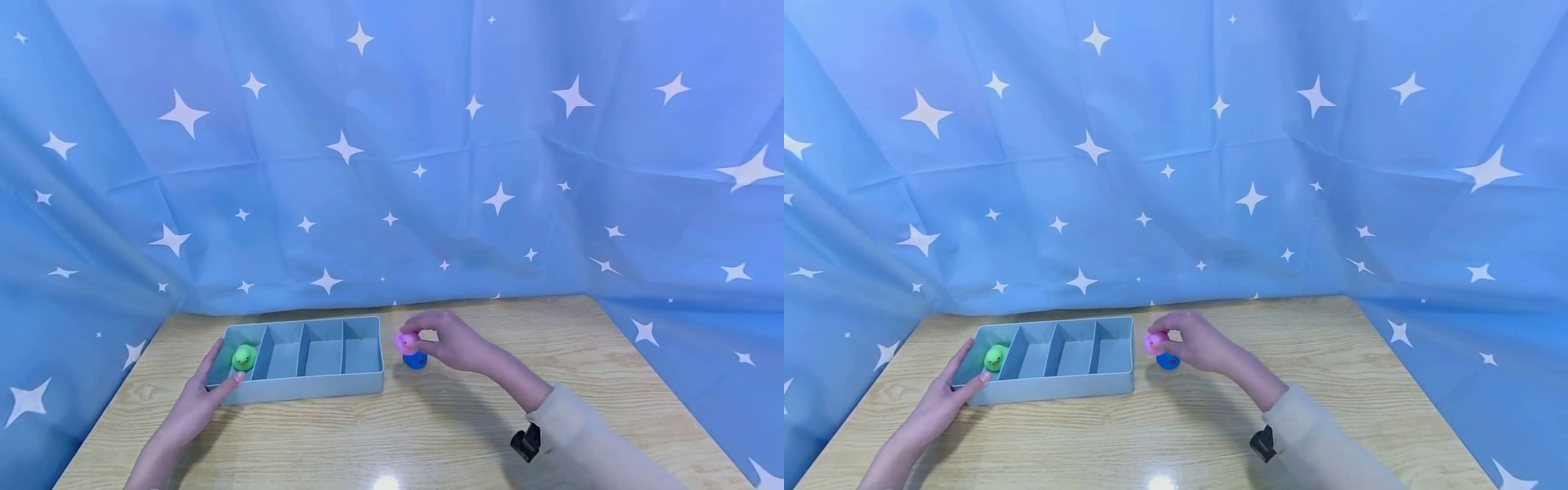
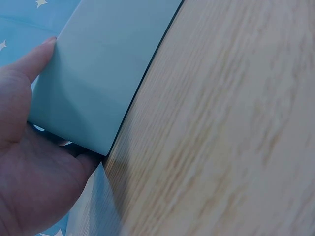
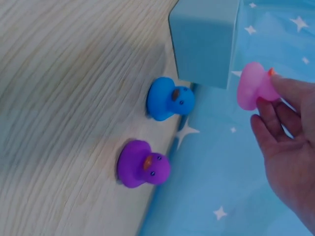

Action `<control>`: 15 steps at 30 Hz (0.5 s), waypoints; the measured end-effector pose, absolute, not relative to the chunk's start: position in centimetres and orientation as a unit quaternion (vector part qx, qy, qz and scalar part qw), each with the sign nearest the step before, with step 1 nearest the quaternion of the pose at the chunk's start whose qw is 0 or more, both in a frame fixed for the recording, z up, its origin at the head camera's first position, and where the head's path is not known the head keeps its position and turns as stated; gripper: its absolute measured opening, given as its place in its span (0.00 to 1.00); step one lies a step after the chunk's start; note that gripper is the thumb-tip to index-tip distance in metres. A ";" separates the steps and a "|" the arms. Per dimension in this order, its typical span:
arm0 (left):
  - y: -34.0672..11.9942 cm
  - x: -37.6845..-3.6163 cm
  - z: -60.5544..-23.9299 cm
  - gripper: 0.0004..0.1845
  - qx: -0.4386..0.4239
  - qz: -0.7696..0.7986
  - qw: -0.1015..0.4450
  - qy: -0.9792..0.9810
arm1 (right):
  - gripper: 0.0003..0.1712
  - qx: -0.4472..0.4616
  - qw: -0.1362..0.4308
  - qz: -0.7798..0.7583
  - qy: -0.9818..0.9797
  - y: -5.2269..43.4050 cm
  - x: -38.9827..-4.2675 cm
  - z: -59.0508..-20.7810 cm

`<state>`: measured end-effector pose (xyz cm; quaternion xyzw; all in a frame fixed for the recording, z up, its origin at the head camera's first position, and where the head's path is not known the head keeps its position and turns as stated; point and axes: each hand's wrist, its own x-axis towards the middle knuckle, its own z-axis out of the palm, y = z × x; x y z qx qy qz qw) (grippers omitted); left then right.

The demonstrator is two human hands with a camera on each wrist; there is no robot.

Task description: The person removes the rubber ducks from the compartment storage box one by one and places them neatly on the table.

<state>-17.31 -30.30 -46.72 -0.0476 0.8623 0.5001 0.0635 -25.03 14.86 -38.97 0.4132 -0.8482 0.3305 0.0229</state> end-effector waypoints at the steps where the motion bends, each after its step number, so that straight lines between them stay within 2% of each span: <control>1: -30.3 -17.3 -46.7 0.52 -0.048 0.500 0.065 0.862 | 0.14 0.412 0.022 0.329 -0.849 15.1 -25.1 -39.1; 9: -30.3 -17.3 -46.6 0.52 -0.045 0.501 0.059 0.862 | 0.14 0.383 -0.006 0.339 -0.859 16.4 -25.1 -39.6; 15: -30.4 -17.4 -46.8 0.52 -0.039 0.510 0.055 0.857 | 0.15 0.379 0.022 0.314 -0.870 17.6 -25.3 -40.1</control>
